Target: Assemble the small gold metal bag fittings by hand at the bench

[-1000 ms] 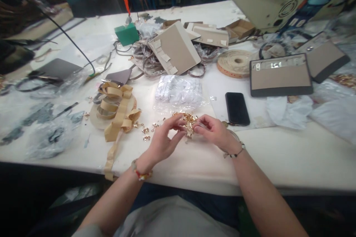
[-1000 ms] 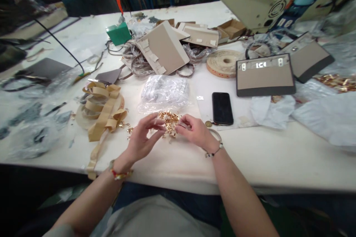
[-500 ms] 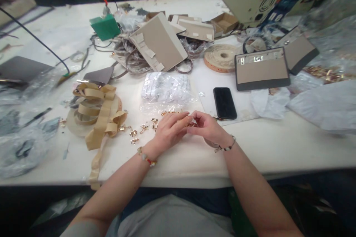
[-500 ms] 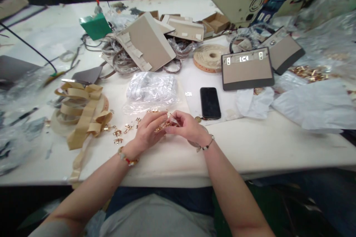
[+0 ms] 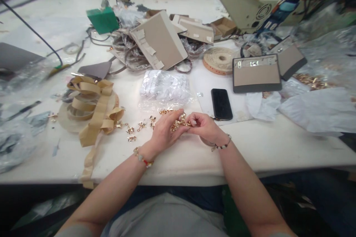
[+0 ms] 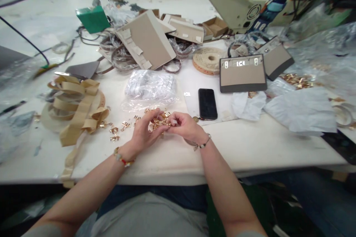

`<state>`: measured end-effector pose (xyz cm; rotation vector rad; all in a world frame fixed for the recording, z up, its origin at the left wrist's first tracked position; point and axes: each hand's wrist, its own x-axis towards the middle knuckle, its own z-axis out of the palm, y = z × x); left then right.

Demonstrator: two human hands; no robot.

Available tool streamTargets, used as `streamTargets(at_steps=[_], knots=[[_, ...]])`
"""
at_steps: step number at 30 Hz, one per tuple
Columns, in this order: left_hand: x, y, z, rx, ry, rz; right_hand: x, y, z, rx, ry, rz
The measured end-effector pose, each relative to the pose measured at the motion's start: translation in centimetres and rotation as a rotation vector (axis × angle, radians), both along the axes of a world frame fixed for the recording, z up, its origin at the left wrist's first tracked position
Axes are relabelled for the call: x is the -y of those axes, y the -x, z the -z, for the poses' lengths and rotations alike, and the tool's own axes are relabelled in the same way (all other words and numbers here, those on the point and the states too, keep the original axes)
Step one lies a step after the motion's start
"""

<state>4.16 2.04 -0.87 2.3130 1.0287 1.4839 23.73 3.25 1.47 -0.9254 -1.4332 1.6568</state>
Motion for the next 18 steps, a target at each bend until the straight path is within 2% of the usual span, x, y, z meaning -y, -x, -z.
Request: streamTargets(at_steps=[4,8,18], knots=[[0.39,-0.13,-0.16,-0.04,-0.065,0.048,-0.06,0.06,-0.46,-0.004,0.005,0.082],[0.46,-0.62,-0.25,-0.084,-0.131,0.066,-0.15,0.08,-0.6,0.02,0.013,0.076],[0.51,-0.78,0.11,-0.01,-0.043,0.049,-0.12,0.0,-0.33,-0.017,0.092,0.026]])
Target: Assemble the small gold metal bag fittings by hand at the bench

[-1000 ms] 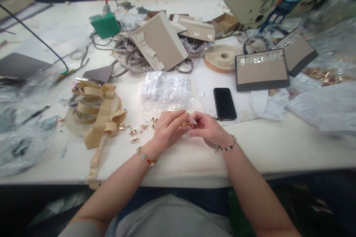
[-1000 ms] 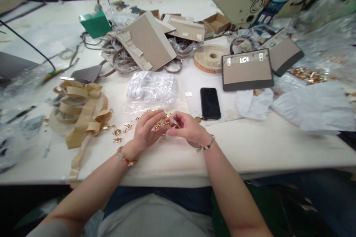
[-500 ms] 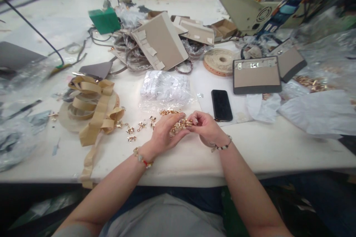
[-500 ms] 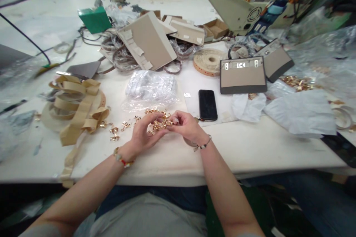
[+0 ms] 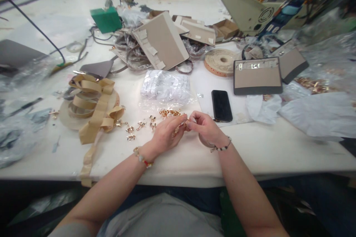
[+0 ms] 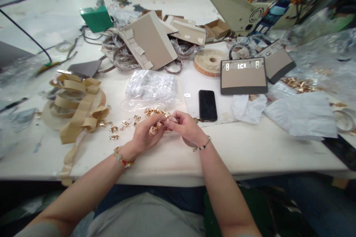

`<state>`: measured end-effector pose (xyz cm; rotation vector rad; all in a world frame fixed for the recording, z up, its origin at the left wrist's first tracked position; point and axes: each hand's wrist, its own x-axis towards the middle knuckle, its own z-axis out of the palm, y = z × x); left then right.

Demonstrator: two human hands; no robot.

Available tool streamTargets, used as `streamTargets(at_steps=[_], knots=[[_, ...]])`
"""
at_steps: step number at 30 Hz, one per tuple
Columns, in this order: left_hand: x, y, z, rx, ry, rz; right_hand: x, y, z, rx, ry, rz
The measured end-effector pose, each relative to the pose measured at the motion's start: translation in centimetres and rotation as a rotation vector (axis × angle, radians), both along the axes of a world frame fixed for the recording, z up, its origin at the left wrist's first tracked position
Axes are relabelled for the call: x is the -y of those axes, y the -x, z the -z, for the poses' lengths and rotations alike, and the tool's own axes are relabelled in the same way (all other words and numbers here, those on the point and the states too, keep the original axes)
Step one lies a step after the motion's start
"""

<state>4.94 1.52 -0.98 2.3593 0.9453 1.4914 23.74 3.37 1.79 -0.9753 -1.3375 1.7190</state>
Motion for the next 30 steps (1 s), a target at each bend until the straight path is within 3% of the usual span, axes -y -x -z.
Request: streamTargets(at_steps=[10,18,23,30], knots=[[0.1,0.2,0.6,-0.018,0.03,0.011,0.0,-0.2,0.0,-0.006,-0.037,0.024],[0.1,0.4,-0.4,-0.017,0.078,0.051,0.3,-0.2,-0.5,-0.04,-0.014,0.012],[-0.1,0.5,-0.3,0.044,-0.007,0.072,0.3,0.1,-0.3,-0.073,0.001,0.031],[-0.3,0.7,-0.1,0.03,-0.004,0.106,0.0,0.0,0.3,-0.128,0.006,0.018]])
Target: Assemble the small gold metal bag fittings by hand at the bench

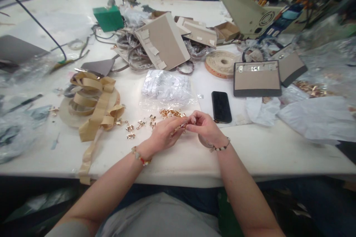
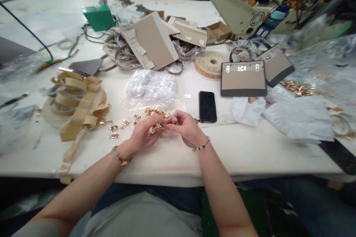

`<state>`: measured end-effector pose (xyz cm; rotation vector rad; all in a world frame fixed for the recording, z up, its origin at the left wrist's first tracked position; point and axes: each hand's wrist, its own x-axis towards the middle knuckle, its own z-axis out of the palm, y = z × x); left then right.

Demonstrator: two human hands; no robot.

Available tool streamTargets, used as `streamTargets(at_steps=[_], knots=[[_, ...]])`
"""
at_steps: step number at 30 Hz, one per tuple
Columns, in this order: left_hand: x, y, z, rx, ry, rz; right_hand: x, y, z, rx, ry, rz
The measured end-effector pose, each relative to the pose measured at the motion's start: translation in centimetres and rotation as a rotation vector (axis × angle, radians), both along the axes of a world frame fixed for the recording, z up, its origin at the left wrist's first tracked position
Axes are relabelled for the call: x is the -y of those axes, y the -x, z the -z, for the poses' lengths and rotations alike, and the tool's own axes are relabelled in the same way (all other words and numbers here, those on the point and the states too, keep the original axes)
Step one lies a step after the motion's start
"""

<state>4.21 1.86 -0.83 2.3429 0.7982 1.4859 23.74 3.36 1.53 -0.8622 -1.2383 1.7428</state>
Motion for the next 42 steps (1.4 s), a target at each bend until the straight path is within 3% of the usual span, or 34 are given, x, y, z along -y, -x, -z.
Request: streamTargets(at_steps=[8,18,26,34,42], knots=[[-0.1,-0.1,0.5,0.077,0.057,-0.002,-0.2,-0.3,0.7,0.024,0.051,-0.02],[-0.2,0.6,-1.9,0.104,0.098,-0.166,-0.3,-0.1,0.2,0.019,-0.061,0.135],[-0.3,0.6,-0.8,0.081,0.202,-0.088,-0.5,-0.2,0.3,-0.052,-0.04,0.249],[0.1,0.6,-0.7,-0.015,0.288,-0.008,-0.6,-0.2,0.1,-0.069,-0.009,0.247],[0.3,0.3,-1.0,-0.109,0.123,-0.042,-0.5,-0.2,0.5,-0.016,-0.015,0.177]])
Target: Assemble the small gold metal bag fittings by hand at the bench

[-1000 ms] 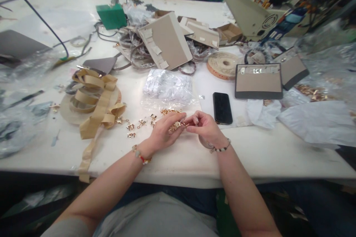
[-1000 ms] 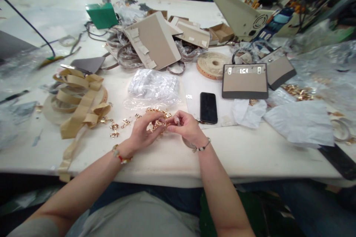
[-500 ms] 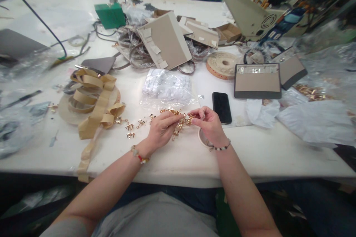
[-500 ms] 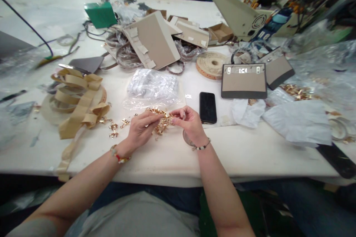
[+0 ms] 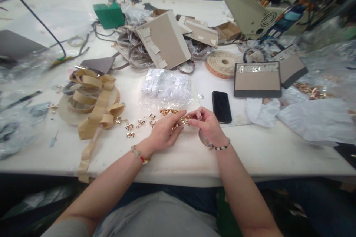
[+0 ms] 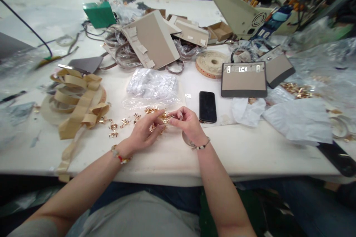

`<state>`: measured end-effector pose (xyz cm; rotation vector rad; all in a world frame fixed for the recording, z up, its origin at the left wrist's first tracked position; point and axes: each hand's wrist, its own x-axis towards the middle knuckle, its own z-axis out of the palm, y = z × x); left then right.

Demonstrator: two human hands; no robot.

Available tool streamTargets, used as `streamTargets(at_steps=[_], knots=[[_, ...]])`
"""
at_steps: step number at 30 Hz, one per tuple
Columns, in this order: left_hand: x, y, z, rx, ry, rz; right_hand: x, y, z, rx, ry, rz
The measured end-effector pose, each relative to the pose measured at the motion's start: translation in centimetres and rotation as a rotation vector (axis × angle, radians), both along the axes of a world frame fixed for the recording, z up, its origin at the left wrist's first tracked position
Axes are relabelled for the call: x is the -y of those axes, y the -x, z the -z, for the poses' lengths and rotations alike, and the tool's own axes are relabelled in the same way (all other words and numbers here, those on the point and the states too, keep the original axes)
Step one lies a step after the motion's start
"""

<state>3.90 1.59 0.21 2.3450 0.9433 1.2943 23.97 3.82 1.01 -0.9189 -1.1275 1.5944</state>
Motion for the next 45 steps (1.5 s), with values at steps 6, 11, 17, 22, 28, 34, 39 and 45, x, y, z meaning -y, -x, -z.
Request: streamTargets(at_steps=[6,11,17,22,28,34,39,45], knots=[[-0.08,0.04,0.23,-0.032,-0.049,-0.037,0.05,-0.01,0.03,0.015,-0.004,-0.026],[-0.06,0.01,0.24,-0.027,-0.068,-0.044,0.05,0.03,0.04,0.042,-0.008,-0.012],[-0.13,0.0,0.16,-0.039,-0.05,-0.05,0.05,-0.03,0.07,0.014,-0.012,-0.041],[-0.19,-0.1,0.23,-0.012,-0.039,-0.065,0.13,-0.06,-0.27,0.026,0.002,-0.043],[-0.31,0.04,-0.23,0.11,-0.133,-0.148,0.09,-0.07,-0.4,0.008,0.019,-0.001],[-0.39,0.07,-0.34,0.059,-0.166,-0.138,0.03,-0.08,-0.31,0.003,0.029,0.04],[-0.53,-0.17,-0.07,0.048,-0.164,-0.168,0.06,-0.03,-0.3,0.019,0.022,0.031],[-0.5,-0.2,0.27,0.032,-0.15,-0.197,0.0,0.02,-0.32,0.024,0.015,0.036]])
